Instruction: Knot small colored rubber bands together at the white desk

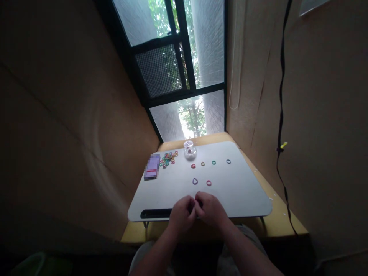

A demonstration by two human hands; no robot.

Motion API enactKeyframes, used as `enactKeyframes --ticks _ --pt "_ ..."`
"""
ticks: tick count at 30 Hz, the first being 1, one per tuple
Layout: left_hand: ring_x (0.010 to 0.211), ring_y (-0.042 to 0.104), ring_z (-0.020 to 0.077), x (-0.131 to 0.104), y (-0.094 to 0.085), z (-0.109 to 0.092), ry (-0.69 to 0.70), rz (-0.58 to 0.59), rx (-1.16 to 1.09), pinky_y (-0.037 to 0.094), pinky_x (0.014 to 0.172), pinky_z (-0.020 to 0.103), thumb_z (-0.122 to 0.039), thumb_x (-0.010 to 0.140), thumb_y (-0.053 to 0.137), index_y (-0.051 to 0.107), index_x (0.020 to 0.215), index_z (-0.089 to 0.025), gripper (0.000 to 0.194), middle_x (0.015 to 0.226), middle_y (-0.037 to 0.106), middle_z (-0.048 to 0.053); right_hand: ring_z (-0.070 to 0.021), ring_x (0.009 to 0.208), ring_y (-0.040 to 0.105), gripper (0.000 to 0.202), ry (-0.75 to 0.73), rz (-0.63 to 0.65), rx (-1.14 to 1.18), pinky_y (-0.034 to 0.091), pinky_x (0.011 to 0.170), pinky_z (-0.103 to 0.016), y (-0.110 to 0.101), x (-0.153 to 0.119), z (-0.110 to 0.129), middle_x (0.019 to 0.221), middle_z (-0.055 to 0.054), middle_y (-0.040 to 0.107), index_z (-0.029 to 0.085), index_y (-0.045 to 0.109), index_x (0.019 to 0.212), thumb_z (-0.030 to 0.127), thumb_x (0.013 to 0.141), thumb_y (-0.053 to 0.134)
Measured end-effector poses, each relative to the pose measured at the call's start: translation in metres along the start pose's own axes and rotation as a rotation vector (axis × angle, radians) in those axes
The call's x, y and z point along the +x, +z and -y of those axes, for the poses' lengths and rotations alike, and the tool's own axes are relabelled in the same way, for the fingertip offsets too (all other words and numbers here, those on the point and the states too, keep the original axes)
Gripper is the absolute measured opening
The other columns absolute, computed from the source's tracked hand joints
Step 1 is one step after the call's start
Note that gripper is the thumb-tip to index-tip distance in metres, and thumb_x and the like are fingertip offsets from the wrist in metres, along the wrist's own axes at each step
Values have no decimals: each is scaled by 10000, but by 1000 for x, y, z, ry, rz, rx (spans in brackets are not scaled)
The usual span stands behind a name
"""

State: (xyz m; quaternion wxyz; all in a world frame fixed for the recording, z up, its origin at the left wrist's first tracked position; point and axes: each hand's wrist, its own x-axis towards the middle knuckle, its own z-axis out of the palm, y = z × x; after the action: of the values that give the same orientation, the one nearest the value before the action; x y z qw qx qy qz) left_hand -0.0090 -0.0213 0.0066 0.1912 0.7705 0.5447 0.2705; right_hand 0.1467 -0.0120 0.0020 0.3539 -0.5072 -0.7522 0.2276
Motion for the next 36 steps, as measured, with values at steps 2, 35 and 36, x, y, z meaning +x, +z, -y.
enactKeyframes --ticks 2,35,36 --pt "665 499 145 1 0 0 -6 6 11 317 616 264 -217 841 528 560 776 -196 75 724 578 8 -139 626 501 104 0 -1 5 339 602 -248 0 1 -1 671 6 584 209 520 713 200 814 497" --pt "640 560 113 8 -12 8 -7 1 -313 417 608 221 -236 844 584 649 841 -167 95 722 656 -3 -150 637 532 155 -1 12 -22 366 611 -257 2 4 -1 684 1 599 207 532 731 235 868 467" --pt "644 564 113 8 -12 8 -9 -1 -319 421 613 221 -233 842 587 651 844 -167 92 727 661 -3 -150 636 532 156 -1 12 -21 366 611 -258 1 4 -1 682 2 598 207 531 731 236 869 465"
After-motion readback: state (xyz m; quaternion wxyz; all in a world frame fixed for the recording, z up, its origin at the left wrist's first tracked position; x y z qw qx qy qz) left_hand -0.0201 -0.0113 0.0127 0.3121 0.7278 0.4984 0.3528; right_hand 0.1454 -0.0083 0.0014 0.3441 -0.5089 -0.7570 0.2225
